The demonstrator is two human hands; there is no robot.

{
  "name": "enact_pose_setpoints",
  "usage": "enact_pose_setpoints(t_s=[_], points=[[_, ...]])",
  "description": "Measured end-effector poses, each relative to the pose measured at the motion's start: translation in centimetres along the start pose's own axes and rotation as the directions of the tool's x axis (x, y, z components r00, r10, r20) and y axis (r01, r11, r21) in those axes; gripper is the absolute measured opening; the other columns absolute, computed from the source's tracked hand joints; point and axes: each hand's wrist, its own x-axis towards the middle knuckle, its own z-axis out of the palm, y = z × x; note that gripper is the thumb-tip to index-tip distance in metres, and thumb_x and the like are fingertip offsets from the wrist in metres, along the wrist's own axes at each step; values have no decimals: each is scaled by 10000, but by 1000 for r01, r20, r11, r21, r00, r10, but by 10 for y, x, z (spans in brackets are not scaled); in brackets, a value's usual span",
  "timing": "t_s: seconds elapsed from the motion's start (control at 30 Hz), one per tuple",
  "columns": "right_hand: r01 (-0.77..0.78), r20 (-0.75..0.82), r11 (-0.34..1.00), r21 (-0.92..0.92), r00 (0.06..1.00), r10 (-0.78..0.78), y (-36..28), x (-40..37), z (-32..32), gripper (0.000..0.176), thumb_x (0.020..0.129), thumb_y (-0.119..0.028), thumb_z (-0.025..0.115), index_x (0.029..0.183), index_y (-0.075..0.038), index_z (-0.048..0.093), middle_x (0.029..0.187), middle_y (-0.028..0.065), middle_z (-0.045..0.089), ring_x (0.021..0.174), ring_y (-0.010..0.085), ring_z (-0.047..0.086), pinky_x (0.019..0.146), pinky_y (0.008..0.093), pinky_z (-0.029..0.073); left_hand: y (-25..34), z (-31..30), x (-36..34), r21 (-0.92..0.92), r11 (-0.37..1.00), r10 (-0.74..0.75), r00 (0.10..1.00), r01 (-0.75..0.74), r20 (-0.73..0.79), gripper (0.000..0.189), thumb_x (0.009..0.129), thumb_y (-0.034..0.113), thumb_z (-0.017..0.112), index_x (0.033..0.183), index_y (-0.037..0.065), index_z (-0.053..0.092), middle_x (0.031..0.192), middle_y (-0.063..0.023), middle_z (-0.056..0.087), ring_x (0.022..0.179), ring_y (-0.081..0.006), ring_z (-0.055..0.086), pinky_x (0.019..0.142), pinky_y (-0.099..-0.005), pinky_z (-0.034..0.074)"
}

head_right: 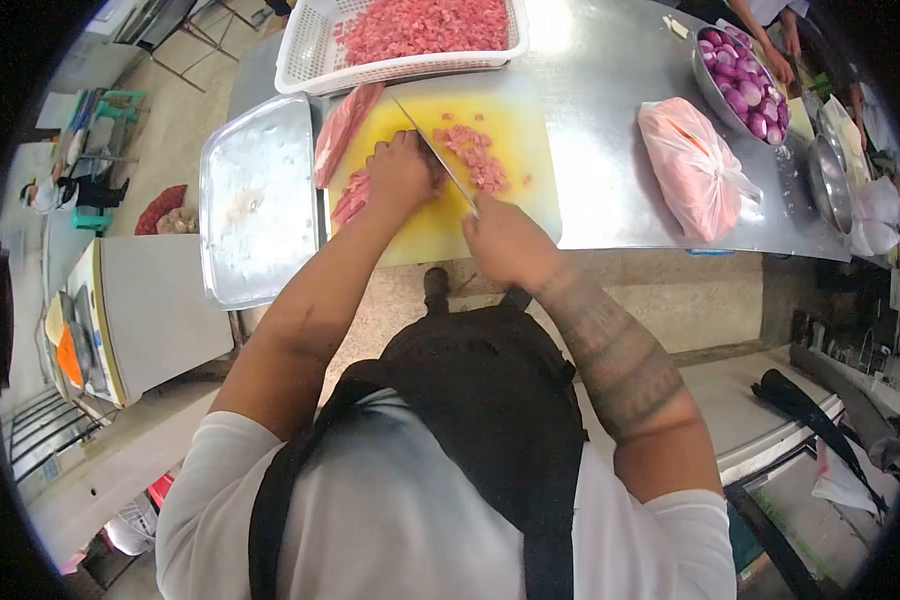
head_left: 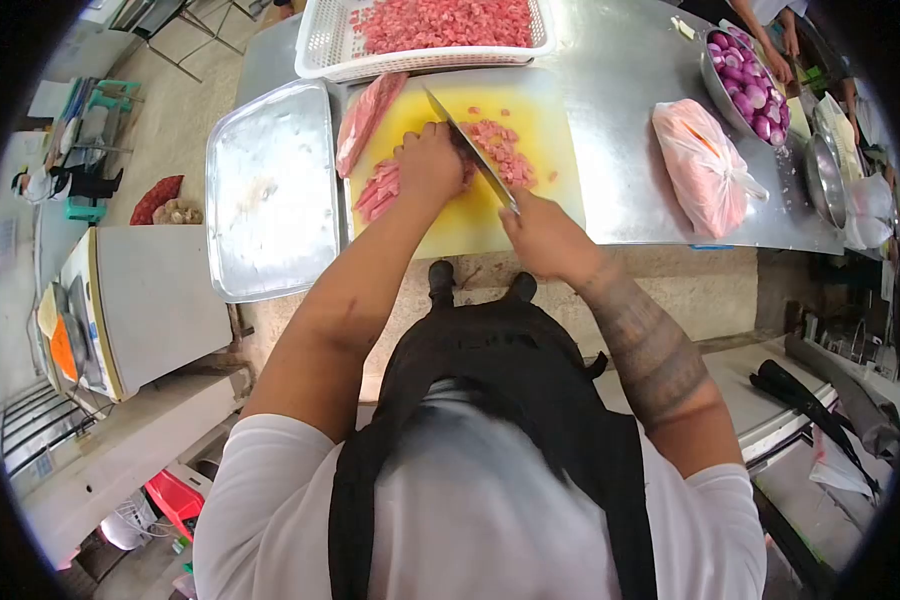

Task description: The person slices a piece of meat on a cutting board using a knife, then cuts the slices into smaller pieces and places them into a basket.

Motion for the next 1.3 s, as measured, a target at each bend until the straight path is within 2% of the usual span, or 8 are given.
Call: enact_pose_setpoints(t_s=[0.17,0.27,0.47,0.63,0.77,0.93,1.17,1.3], points=[[54,-68,998,-43,996,-57,8,69,25,364,1078,-289,514,1170,60,553,1019,334,689,1014,511,666,889,575,524,-5,-1,1,17,998,56,998,-56,16,566,780,285,840,1205,2,596,1190,-147,648,1075,-405,613,924,-559,509],[59,-80,997,-57,995,-63,5,52,8,357,1068,-281,521,1183,55,558,1014,324,697,984,495,690,888,578,540,-16,32,5,-48,998,37,987,-45,-154,552,791,293,828,1193,-1,591,1165,-158,642,1039,-401,610,910,-549,510],[-108,121,994,22,987,104,-32,-26,-34,341,1060,-265,540,1170,58,551,909,322,703,908,513,698,822,585,549,-27,44,9,86,980,186,979,-178,-89,560,779,310,835,1173,-2,588,1138,-171,635,1032,-394,600,905,-524,514],[39,-52,999,-21,998,-40,5,66,26,355,1067,-274,519,1187,60,548,934,324,703,938,501,698,841,585,543,-13,18,4,40,996,75,996,-73,-44,494,847,267,776,1206,-17,590,1145,-175,640,1051,-398,601,905,-526,499],[120,-131,992,26,985,-116,15,57,17,378,1073,-292,509,1234,47,556,966,321,707,961,495,696,849,581,540,-16,27,5,0,998,56,988,-57,-146,392,900,200,708,1199,-35,612,1121,-169,650,1039,-390,612,917,-506,485],[-135,-22,991,22,991,135,18,-4,-4,374,1078,-299,511,1240,33,567,946,313,712,944,494,696,834,581,536,-21,5,-1,-116,989,81,987,-97,-138,315,914,193,673,1175,18,646,1128,-156,661,1033,-387,620,928,-489,487],[-162,113,987,-14,980,163,-30,-42,-37,345,1072,-275,533,1188,48,560,936,319,702,959,513,683,836,590,528,-12,-11,-6,-98,994,40,999,-44,-35,334,874,205,735,1158,53,645,1121,-130,660,1032,-396,618,909,-530,512],[-38,75,999,-12,996,39,-6,6,-13,354,1069,-272,531,1196,58,561,1014,333,695,997,503,682,858,580,530,-13,-8,-3,-50,998,45,998,-47,-47,347,859,234,707,1138,41,631,1128,-134,651,1024,-403,611,887,-532,508]])
